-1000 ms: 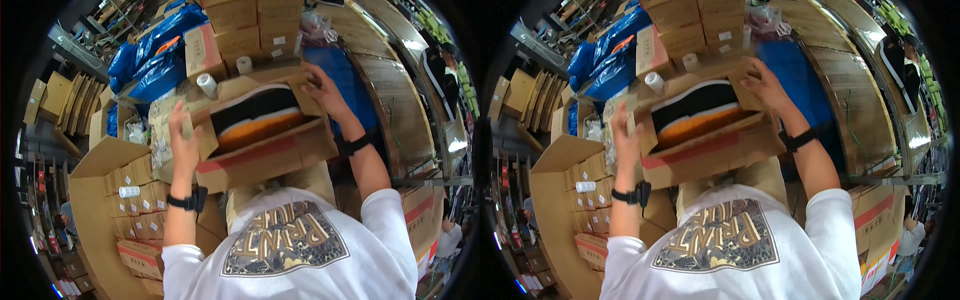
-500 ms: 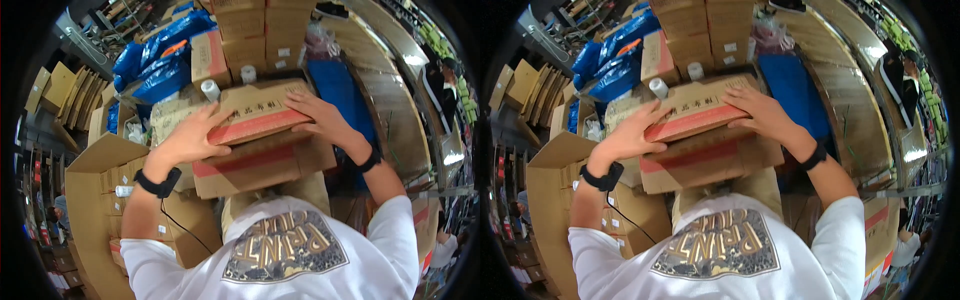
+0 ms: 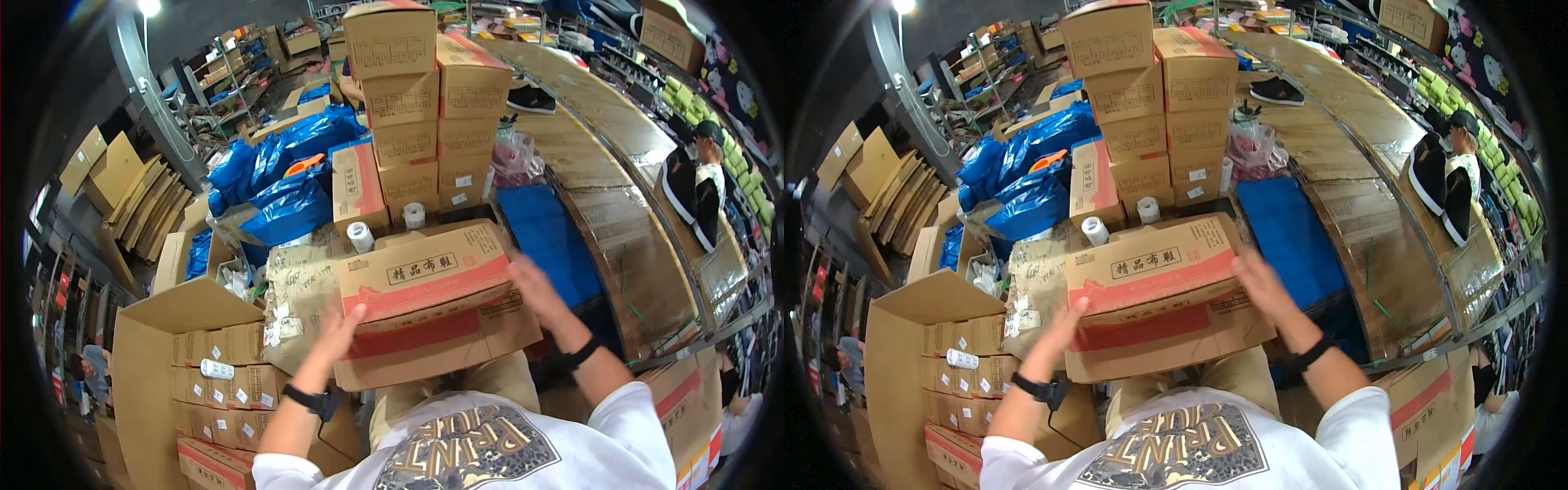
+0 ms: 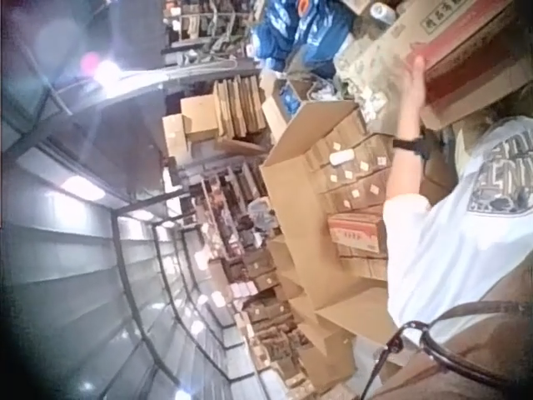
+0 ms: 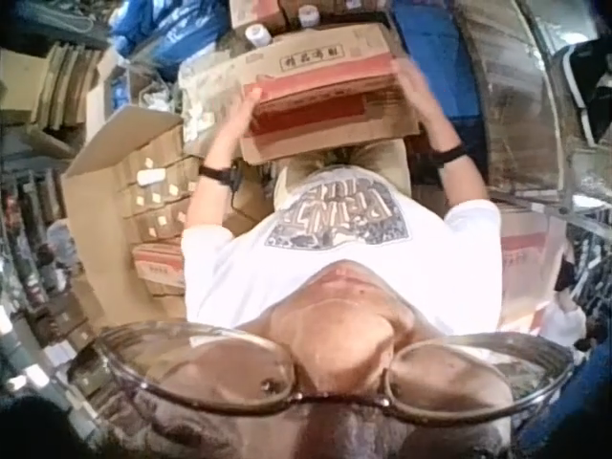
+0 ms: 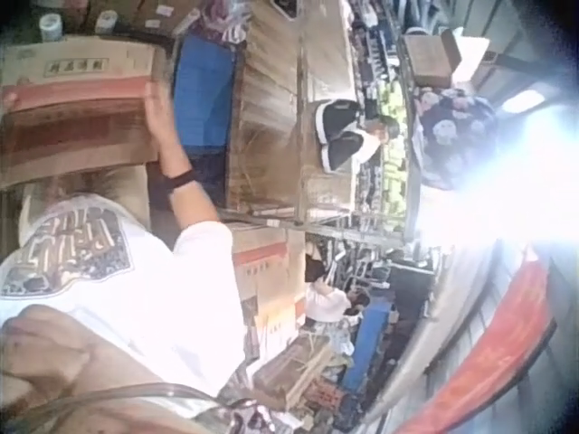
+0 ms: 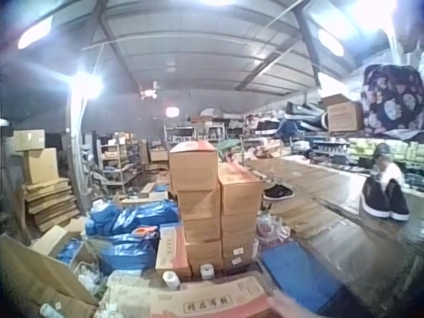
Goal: Checking shoes and placing them into individual cardboard boxes before organizing them into larger shipping containers.
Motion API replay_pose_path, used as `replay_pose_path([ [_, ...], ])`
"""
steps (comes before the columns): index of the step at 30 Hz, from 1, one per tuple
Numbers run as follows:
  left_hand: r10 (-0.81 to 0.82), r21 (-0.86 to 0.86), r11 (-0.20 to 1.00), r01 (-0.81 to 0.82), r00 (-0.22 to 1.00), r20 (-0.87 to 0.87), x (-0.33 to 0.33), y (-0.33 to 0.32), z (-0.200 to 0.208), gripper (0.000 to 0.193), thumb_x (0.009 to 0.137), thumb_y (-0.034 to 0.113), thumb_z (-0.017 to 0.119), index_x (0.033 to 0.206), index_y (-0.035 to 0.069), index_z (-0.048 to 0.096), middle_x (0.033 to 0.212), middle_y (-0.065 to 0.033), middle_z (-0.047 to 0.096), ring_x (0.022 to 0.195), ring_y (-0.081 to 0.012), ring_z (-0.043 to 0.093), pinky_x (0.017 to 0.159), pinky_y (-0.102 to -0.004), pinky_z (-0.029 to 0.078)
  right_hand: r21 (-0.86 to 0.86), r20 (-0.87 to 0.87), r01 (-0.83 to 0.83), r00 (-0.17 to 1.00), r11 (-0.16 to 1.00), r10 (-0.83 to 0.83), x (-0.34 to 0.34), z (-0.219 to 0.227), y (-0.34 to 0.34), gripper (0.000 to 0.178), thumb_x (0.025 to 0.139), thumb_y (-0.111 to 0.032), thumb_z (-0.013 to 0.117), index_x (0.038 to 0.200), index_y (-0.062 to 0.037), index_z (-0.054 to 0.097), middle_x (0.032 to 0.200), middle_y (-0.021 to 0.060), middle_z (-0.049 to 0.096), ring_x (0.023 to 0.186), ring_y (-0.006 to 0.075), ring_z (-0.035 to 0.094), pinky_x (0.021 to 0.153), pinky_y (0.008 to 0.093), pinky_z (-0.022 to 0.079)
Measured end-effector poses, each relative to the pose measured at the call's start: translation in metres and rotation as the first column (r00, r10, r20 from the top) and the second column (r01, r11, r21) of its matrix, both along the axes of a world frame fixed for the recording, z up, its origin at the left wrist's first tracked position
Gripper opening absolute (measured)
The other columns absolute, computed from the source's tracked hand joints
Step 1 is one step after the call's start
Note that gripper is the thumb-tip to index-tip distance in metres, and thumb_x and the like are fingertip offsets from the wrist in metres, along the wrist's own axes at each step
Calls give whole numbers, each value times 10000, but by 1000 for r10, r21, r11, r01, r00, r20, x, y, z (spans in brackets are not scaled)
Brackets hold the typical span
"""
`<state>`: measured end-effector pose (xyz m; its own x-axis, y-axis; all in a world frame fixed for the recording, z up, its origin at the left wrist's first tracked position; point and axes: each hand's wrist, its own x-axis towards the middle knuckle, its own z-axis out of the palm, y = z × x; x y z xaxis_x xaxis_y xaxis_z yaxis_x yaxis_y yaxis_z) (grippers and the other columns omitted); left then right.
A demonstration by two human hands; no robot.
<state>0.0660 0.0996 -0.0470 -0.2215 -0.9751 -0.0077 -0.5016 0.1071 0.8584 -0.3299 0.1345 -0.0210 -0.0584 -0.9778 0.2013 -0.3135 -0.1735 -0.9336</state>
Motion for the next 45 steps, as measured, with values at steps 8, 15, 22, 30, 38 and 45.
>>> replay_pose_path([
  [8, -97, 13, 984, 176, 601, -793, -33, 39, 100, 1151, 789, 308, 780, 1598, 139, -21, 1582, -91, 271, 1455, -266, 309, 1190, -460, 287, -419, 192, -54, 970, 907, 146, -6, 142, 11, 854, 860, -291, 758, 1537, -13, 317, 1554, 133, 376, 1408, 240, 403, 1173, 404, 286],
  [15, -312, -447, 891, -84, 603, -734, -128, 25, 175, 1177, 728, 419, 851, 1553, 67, 89, 1507, -130, 266, 1434, -280, 294, 1182, -462, 299, -512, 215, -210, 907, 833, 361, 79, 192, 1, 1205, 725, -352, 853, 1572, 10, 76, 1605, 193, 228, 1501, 296, 208, 1208, 448, 207],
  [22, -400, -380, 905, 189, 679, -615, -68, 34, 183, 1132, 852, 547, 734, 1609, 127, 5, 1611, -138, 197, 1452, -343, 338, 1185, -487, 261, -550, 267, -201, 877, 810, 399, 60, 379, -115, 484, 898, -424, 671, 1178, -29, 644, 973, 80, 705, 819, 179, 700, 711, 330, 584],
  [30, 19, 42, 999, 3, 863, -505, 13, 88, 74, 764, 945, 204, 680, 1554, 53, 244, 1580, -155, 207, 1411, -353, 405, 1130, -470, 374, 24, -449, 73, 892, 997, -55, 44, 462, -262, 601, 895, -571, 617, 1277, -106, 629, 1157, 120, 699, 820, 260, 713, 620, 427, 625],
  [38, 248, -1, 959, -282, 845, -473, 55, 114, 48, 638, 954, 195, 664, 1495, 14, 377, 1564, -122, 301, 1377, -329, 449, 1102, -405, 399, -550, -755, -106, 488, 829, -438, 68, 438, -241, 794, 861, -580, 623, 1468, -103, 441, 1402, 221, 443, 1216, 346, 440, 949, 472, 412],
  [45, 242, -204, 947, -250, 968, -64, 32, 110, 35, 488, 911, 220, 676, 1354, 55, 553, 1483, -168, 426, 1315, -352, 493, 1095, -448, 385, -706, -615, -442, 770, 553, -169, 110, 235, -164, 213, 794, -52, 707, 997, -103, 665, 990, 78, 651, 842, 266, 649, 704, 342, 539],
])
